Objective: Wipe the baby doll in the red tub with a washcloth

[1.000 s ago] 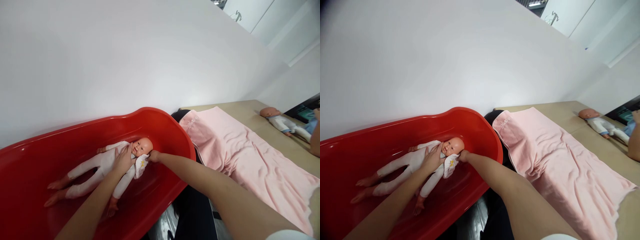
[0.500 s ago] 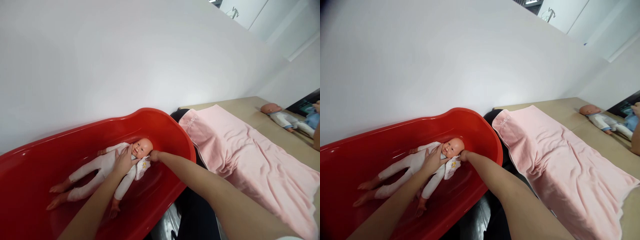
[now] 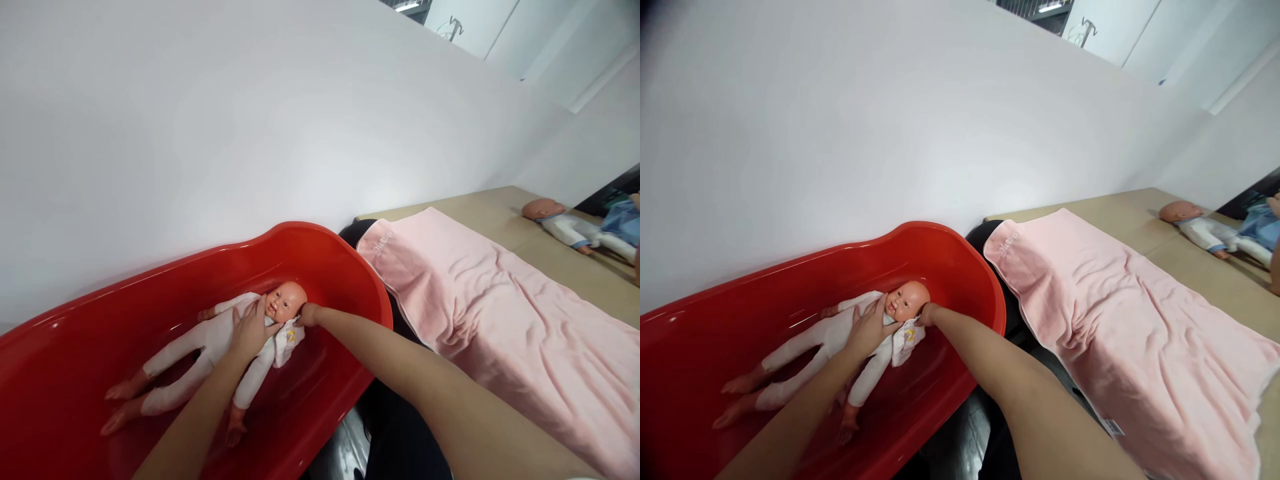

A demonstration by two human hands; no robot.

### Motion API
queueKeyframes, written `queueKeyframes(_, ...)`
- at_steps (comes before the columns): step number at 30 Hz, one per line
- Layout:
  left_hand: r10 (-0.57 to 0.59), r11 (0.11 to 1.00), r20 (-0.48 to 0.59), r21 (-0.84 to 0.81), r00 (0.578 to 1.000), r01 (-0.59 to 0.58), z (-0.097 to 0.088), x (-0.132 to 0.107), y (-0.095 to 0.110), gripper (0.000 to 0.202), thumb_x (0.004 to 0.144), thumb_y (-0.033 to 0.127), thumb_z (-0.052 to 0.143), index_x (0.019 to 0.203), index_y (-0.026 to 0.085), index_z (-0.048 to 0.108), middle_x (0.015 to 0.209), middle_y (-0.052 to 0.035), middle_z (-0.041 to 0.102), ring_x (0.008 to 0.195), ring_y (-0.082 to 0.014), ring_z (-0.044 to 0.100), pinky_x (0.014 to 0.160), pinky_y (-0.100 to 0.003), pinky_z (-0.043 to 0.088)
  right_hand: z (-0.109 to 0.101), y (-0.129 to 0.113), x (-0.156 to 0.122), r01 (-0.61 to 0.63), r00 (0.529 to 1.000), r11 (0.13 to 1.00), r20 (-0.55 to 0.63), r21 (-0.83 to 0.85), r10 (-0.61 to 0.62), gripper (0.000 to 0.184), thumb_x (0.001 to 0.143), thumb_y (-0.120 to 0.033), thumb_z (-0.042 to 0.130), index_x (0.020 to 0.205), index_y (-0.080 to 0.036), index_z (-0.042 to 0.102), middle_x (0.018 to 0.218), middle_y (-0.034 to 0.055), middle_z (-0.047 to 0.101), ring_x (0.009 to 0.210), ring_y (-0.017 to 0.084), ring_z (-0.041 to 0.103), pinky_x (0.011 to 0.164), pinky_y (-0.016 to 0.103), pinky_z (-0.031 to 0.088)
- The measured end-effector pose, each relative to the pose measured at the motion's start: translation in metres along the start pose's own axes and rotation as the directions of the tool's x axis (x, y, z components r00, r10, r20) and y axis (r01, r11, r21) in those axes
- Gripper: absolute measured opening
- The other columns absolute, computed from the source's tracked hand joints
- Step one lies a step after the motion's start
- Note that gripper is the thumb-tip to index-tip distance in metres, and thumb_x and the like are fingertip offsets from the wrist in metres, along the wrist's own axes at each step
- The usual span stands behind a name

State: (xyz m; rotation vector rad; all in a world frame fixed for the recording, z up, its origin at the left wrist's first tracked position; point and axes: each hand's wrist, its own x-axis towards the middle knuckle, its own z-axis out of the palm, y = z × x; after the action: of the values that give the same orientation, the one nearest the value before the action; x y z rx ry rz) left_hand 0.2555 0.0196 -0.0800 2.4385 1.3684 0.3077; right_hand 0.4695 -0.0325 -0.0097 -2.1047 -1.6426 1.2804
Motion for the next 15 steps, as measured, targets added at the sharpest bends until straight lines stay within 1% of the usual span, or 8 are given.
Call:
queueKeyframes(4,0.004,1.0,-0.016,-0.008,1.0,-0.004,0.003,0.001,-0.002,0.087,0.099,0.053,0.065,0.168,0.016,0.027,0.162,-0.0257,0.055,0.155,-0.0379,0.048,0.132,-0.075,0.008,-0.004,-0.01,-0.006,-0.013,1.0,0.996,0.022,-0.088,0.015,0.037,0.107,-0.041,0.069,0.137,-0.018,0.068,0.14,0.0111,0.067,0.12,0.026,0.069,0.103,0.046,0.062)
queueKeyframes(7,0.005,1.0,-0.022,-0.012,1.0,-0.005,0.005,0.0,-0.002,0.089,0.098,0.053,0.067,0.168,0.014,0.028,0.162,-0.0262,0.055,0.156,-0.0376,0.046,0.131,-0.076,0.007,-0.009,-0.016,-0.009,-0.071,0.996,0.986,0.044,-0.149,0.079,0.04,0.106,-0.042,0.07,0.137,-0.017,0.068,0.139,0.0109,0.067,0.12,0.027,0.069,0.102,0.046,0.062)
queueKeyframes(10,0.009,0.999,-0.022,-0.034,1.0,-0.01,0.001,-0.002,0.0,0.09,0.097,0.051,0.069,0.168,0.013,0.029,0.163,-0.0261,0.054,0.158,-0.0371,0.044,0.132,-0.075,0.007,-0.015,-0.025,-0.009,-0.127,0.982,0.976,0.117,-0.179,0.149,0.037,0.106,-0.041,0.071,0.134,-0.017,0.069,0.134,0.0103,0.069,0.117,0.024,0.071,0.1,0.044,0.063)
queueKeyframes(11,0.01,0.999,-0.025,-0.051,1.0,-0.012,-0.002,-0.003,0.001,0.088,0.096,0.049,0.069,0.167,0.013,0.032,0.163,-0.0255,0.054,0.158,-0.0372,0.043,0.132,-0.075,0.007,-0.018,-0.028,-0.009,-0.134,0.974,0.975,0.155,-0.178,0.163,0.034,0.105,-0.039,0.072,0.13,-0.016,0.07,0.129,0.0101,0.071,0.113,0.023,0.072,0.097,0.042,0.064)
queueKeyframes(13,0.0,0.993,-0.048,-0.118,0.999,-0.006,-0.012,-0.006,0.004,0.08,0.095,0.046,0.069,0.163,0.014,0.041,0.163,-0.0231,0.055,0.159,-0.0376,0.042,0.133,-0.073,0.01,-0.023,-0.037,-0.01,-0.137,0.955,0.978,0.242,-0.158,0.173,0.024,0.102,-0.031,0.075,0.115,-0.011,0.075,0.111,0.0105,0.076,0.1,0.022,0.075,0.088,0.037,0.065)
queueKeyframes(14,-0.012,0.983,-0.068,-0.184,0.998,0.0,-0.019,-0.009,0.006,0.074,0.093,0.045,0.068,0.158,0.014,0.049,0.161,-0.022,0.057,0.158,-0.0374,0.043,0.134,-0.069,0.014,-0.026,-0.042,-0.011,-0.133,0.945,0.981,0.282,-0.139,0.168,0.021,0.101,-0.028,0.074,0.109,-0.009,0.076,0.101,0.0106,0.078,0.092,0.022,0.076,0.081,0.034,0.064)
queueKeyframes(15,-0.044,0.961,-0.091,-0.277,0.995,0.017,-0.028,-0.011,0.007,0.066,0.093,0.046,0.067,0.151,0.014,0.057,0.158,-0.0208,0.061,0.155,-0.0367,0.047,0.134,-0.064,0.021,-0.029,-0.046,-0.013,-0.122,0.937,0.986,0.314,-0.116,0.153,0.019,0.101,-0.027,0.071,0.104,-0.009,0.076,0.093,0.0099,0.078,0.085,0.021,0.077,0.075,0.031,0.063)
